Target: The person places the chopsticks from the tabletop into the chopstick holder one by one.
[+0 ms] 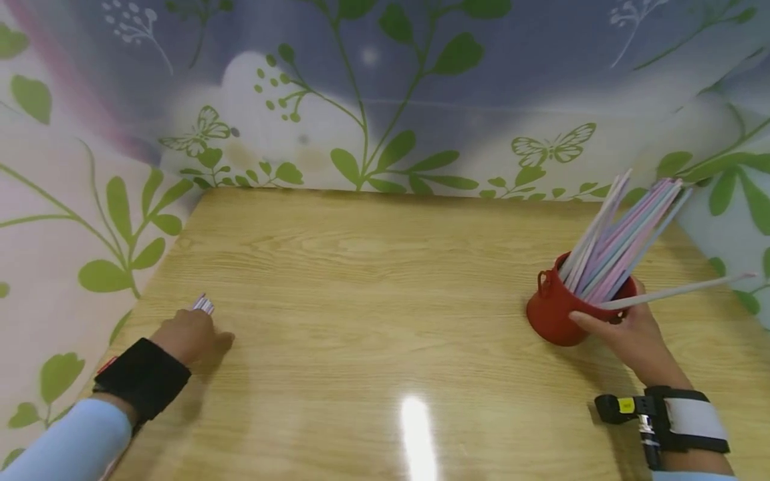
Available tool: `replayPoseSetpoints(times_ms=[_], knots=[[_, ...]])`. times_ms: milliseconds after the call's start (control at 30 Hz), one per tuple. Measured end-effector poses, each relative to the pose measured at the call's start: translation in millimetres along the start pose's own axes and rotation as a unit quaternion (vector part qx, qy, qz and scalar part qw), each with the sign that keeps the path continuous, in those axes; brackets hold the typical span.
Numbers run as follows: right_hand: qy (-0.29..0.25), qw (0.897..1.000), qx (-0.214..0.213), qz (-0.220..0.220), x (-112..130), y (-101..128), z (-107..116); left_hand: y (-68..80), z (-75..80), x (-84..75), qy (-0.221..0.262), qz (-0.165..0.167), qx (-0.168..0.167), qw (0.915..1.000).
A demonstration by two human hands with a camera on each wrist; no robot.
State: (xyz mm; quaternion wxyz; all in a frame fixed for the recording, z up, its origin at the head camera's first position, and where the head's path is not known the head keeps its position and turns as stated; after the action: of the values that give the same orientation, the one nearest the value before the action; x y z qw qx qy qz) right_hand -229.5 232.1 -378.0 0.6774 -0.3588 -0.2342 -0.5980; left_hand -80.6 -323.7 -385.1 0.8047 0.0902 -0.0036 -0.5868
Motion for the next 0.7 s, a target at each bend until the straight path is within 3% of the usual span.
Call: replayPoseSetpoints(times_ms=[67, 167, 267, 433, 567, 700], knots=[[0.002, 1.0, -0.001, 0.001, -0.2, -0.3, 1.1, 5.0, -5.0, -0.1, 0.027, 0.01, -0.008, 0.9995], [-0.005, 1.0, 0.0, 0.001, -0.9, -0.4, 0.4, 7.9, -6.9, -8.4, 0.03, -0.001, -0.045, 0.9986], [-0.017, 1.0, -0.004, 0.003, -3.4, -1.5, -0.9, 8.1, -5.2, -19.2, -0.007, -0.037, -0.099, 0.9943], [-0.014, 1.0, -0.007, 0.009, -18.8, -6.5, -3.2, 8.6, -3.5, -30.9, -0.072, -0.085, -0.192, 0.975], [-0.009, 1.0, -0.007, 0.0, -36.7, -11.1, -5.6, 7.2, -5.4, -31.5, -0.08, -0.09, -0.226, 0.9668], [-0.007, 1.0, -0.005, 0.004, -37.5, -12.1, -4.5, 3.6, -7.5, -29.9, -0.077, -0.085, -0.241, 0.9638]])
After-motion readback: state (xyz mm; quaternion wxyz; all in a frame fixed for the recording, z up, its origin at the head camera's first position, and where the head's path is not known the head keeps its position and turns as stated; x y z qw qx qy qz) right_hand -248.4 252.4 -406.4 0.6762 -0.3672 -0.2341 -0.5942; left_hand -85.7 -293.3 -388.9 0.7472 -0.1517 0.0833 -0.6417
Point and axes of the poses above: each hand's wrist, its own y-axis away from the middle knuckle, its own z-axis out of the back of the hand, x = y × z, the point moved 4 cm from there along -y, towards the middle knuckle, and after that the axes turned 14 degrees about -x, right-handed, at the moved point
